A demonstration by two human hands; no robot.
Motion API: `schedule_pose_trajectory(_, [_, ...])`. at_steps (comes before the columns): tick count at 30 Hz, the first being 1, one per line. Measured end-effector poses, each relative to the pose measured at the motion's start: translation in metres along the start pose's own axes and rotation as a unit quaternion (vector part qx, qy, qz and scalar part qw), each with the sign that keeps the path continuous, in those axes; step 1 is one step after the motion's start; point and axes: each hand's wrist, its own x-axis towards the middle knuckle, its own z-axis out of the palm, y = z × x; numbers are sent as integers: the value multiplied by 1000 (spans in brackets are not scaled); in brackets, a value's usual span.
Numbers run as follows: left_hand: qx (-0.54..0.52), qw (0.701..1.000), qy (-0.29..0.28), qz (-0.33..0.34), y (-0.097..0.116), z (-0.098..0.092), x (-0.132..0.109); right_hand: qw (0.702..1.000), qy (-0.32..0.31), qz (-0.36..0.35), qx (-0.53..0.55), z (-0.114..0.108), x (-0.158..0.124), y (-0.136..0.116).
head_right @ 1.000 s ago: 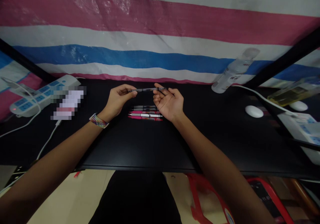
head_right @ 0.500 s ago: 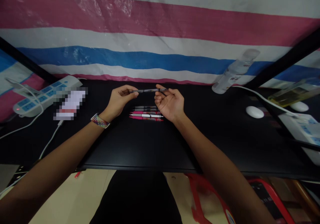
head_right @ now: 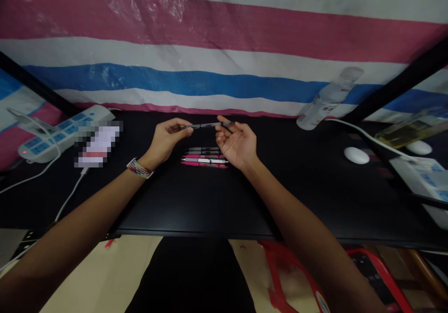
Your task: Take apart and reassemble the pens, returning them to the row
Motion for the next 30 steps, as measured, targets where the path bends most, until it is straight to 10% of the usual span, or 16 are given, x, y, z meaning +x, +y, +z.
schedule_pose_trajectory(19, [27, 1000, -14, 4, 1, -3, 0, 963, 2, -102, -251, -4, 1, -1])
schedule_pose_trajectory(30, [243, 961, -109, 71, 0, -8, -4, 752, -45, -231, -616, -21, 0, -6])
